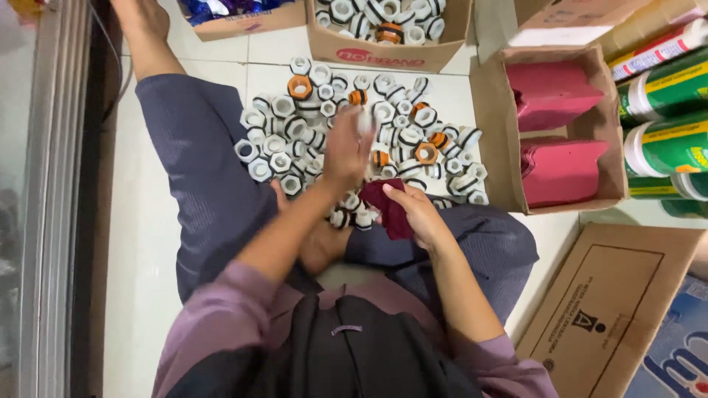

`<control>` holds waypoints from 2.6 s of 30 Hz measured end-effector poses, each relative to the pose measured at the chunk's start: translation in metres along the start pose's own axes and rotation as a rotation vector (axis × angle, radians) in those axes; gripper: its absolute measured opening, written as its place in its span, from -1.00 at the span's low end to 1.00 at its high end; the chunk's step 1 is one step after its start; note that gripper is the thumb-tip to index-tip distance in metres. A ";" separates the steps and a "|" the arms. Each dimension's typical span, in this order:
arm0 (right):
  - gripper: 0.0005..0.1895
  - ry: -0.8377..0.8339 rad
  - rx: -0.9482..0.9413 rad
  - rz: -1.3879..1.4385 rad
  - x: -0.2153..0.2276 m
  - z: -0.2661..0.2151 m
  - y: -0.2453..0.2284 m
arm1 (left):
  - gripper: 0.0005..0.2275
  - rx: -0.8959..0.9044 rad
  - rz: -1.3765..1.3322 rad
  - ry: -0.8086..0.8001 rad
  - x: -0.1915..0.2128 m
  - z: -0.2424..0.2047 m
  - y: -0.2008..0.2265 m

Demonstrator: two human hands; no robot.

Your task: The person sits on the floor and wipes numerous white and orange plastic pipe fittings with a red cloth. They pick up each fitting individually, rub it with the cloth, and place it back into the pile.

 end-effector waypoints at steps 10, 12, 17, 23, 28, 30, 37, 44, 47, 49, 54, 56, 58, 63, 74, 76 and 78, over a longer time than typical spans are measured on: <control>-0.38 -0.073 0.099 0.477 0.022 0.008 0.021 | -0.73 0.063 0.533 -0.375 -0.070 0.121 0.050; -0.34 0.004 0.024 0.654 0.026 0.012 0.030 | -0.90 -0.118 0.578 -0.429 -0.096 0.086 0.028; -0.50 0.281 -0.015 0.656 0.040 0.020 0.044 | -0.89 -0.020 0.361 -0.545 -0.147 -0.001 -0.062; -0.46 0.300 -0.030 0.740 0.049 0.025 0.061 | -0.75 0.118 0.496 -0.675 -0.122 -0.013 -0.033; -0.40 0.363 0.105 0.639 0.029 0.010 0.019 | -0.56 1.124 -0.681 -0.210 -0.067 -0.051 -0.074; -0.45 0.416 0.558 0.142 0.033 0.000 -0.047 | -0.62 1.154 -0.871 -0.293 -0.057 -0.059 -0.044; -0.54 0.120 1.326 -1.161 -0.071 -0.038 -0.102 | -0.77 1.221 -1.224 -0.337 -0.033 -0.072 -0.015; -0.52 -0.090 1.663 -1.282 -0.065 -0.059 -0.084 | -0.78 1.310 -1.635 -0.360 -0.001 -0.068 0.052; -0.56 -0.080 1.601 -1.195 -0.047 -0.058 -0.098 | -0.72 1.324 -1.598 -0.359 0.014 -0.062 0.067; -0.58 -0.059 1.512 -1.135 -0.042 -0.048 -0.108 | -0.72 1.305 -1.579 -0.355 0.017 -0.060 0.065; -0.57 -0.019 1.435 -1.145 -0.109 -0.082 -0.132 | -0.69 1.127 -1.198 -0.302 -0.007 -0.093 -0.037; -0.55 -0.040 1.309 -1.016 -0.099 -0.064 -0.122 | -0.73 0.966 -1.095 -0.233 0.018 -0.077 0.002; -0.53 -0.063 1.184 -0.889 -0.091 -0.051 -0.115 | -0.71 0.805 -0.991 -0.160 0.038 -0.059 0.038; -0.58 -0.052 0.396 0.161 -0.043 0.010 -0.025 | -0.67 0.710 -0.911 -0.080 0.058 -0.028 0.089; -0.61 0.210 1.104 -0.884 -0.063 -0.064 -0.125 | -0.33 1.074 -0.447 -0.232 0.025 -0.062 0.022; -0.61 0.183 1.192 -1.158 -0.079 -0.077 -0.131 | -0.22 1.160 -0.396 -0.264 0.020 -0.076 -0.011; -0.65 0.026 1.094 -1.194 -0.084 -0.074 -0.133 | -0.32 1.189 -0.479 -0.244 0.021 -0.084 -0.048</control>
Point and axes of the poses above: each hand's wrist, its own z-axis towards the middle knuckle, its own x-axis out of the back of the hand, y = z × x, the point moved 10 cm from there along z, towards the middle knuckle, and after that the axes turned 8 degrees about x, right-handed, at the moved point
